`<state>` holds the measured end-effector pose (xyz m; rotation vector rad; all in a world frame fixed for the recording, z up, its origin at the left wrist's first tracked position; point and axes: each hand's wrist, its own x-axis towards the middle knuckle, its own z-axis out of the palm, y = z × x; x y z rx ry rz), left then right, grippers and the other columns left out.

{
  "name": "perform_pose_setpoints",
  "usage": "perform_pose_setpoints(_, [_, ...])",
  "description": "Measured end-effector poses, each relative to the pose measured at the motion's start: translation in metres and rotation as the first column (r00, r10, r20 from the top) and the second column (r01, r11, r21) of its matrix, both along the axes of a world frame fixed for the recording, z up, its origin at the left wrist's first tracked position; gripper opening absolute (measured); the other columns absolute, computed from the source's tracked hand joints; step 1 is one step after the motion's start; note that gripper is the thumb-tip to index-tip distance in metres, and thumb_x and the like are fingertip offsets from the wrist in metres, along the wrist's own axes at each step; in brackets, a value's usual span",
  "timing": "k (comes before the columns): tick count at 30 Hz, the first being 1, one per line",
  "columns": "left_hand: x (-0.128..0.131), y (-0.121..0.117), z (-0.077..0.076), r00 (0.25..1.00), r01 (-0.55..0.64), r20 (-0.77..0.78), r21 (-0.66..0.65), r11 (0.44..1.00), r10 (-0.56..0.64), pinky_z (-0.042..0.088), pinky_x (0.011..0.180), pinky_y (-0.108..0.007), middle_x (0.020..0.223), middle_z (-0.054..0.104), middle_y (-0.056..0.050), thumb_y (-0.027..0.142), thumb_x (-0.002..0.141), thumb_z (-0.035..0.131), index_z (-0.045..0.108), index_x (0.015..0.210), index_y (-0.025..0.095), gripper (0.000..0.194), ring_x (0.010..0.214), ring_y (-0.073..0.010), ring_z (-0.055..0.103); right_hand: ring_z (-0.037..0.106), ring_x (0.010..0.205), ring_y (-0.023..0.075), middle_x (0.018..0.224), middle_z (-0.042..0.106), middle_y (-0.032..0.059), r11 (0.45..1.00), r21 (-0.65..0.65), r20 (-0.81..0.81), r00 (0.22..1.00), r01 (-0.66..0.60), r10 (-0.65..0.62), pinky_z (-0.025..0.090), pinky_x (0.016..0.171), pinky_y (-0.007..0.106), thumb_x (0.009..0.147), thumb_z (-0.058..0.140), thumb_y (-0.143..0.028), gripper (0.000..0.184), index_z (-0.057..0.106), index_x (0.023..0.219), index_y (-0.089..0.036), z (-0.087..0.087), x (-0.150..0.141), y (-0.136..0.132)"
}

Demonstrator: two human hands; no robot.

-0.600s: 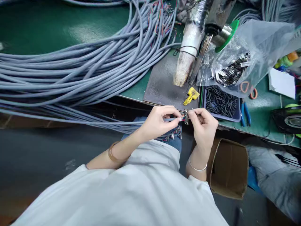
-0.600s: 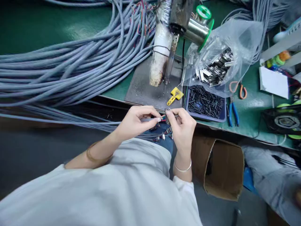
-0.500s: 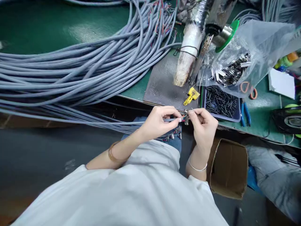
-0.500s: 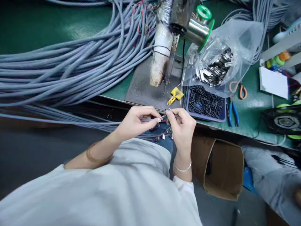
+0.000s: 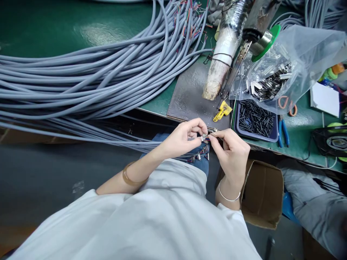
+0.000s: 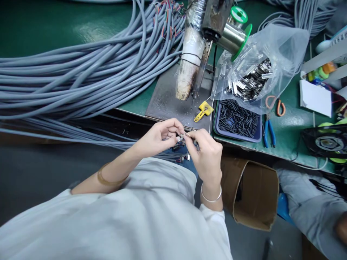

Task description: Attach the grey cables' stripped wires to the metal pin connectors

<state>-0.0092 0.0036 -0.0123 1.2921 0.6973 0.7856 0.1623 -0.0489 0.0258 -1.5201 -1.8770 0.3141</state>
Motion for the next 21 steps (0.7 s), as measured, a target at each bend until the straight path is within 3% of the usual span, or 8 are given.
perform_pose_setpoints(7, [0.0,-0.002,-0.001,0.999,0.022,-0.043,-0.005,1.0,-0.022,0.042,0.064,-0.018,0.084,0.063,0.001,0.006,0.075,0.059,0.054,0.096,0.017,0.024,0.072,-0.0077,0.058,0.062,0.069,0.0093,0.081,0.072,-0.0008,0.981,-0.146,0.038,0.99,-0.13,0.137,0.043,0.062,0.023,0.094,0.066,-0.023,0.008,0.069,0.088,-0.02,0.001,0.007,0.004])
perform_pose_setpoints(10, [0.0,-0.001,0.001,0.999,0.051,0.02,-0.063,0.997,-0.049,0.041,0.06,-0.019,0.084,0.064,0.0,0.009,0.077,0.061,0.056,0.1,0.017,0.024,0.069,-0.0077,0.057,0.061,0.064,0.0091,0.076,0.07,-0.0021,0.977,-0.163,0.027,0.989,-0.14,0.147,0.043,0.059,0.024,0.094,0.068,-0.028,0.008,0.071,0.089,-0.021,0.001,0.006,0.004])
perform_pose_setpoints(13, [-0.001,0.002,0.004,0.992,0.051,0.126,-0.163,0.985,-0.03,0.036,0.051,-0.019,0.08,0.062,0.001,0.019,0.084,0.064,0.06,0.102,0.016,0.019,0.056,-0.0049,0.048,0.05,0.048,0.0081,0.063,0.058,-0.0068,0.999,-0.01,-0.167,0.985,0.046,-0.047,0.037,0.047,0.024,0.092,0.069,-0.034,0.02,0.07,0.11,-0.026,0.003,0.005,0.0])
perform_pose_setpoints(16, [-0.004,0.005,0.006,0.988,0.034,0.155,-0.226,0.974,0.002,0.033,0.047,-0.02,0.071,0.057,0.002,0.031,0.087,0.07,0.065,0.093,0.015,0.017,0.05,-0.0045,0.042,0.05,0.042,0.0089,0.062,0.057,-0.0079,0.935,0.211,-0.407,0.895,0.286,-0.182,0.037,0.041,0.024,0.096,0.06,-0.03,0.027,0.06,0.122,-0.027,0.003,0.004,-0.004])
perform_pose_setpoints(18, [-0.005,0.007,0.004,0.986,0.007,0.161,-0.254,0.967,0.035,0.033,0.046,-0.02,0.067,0.057,0.002,0.035,0.084,0.075,0.068,0.087,0.015,0.021,0.05,-0.0049,0.044,0.062,0.047,0.0102,0.073,0.07,-0.0045,0.911,0.233,-0.455,0.866,0.341,-0.208,0.046,0.044,0.024,0.097,0.058,-0.025,0.022,0.058,0.119,-0.026,0.0,0.004,-0.007])
perform_pose_setpoints(21, [-0.006,0.008,0.001,0.98,-0.028,0.181,-0.285,0.958,0.082,0.035,0.046,-0.019,0.072,0.064,-0.001,0.035,0.078,0.082,0.071,0.085,0.015,0.024,0.05,-0.0048,0.046,0.077,0.068,0.0146,0.089,0.079,0.0002,0.935,0.15,-0.414,0.879,0.322,-0.236,0.062,0.062,0.027,0.095,0.062,-0.022,0.009,0.063,0.103,-0.023,-0.01,0.001,-0.008])
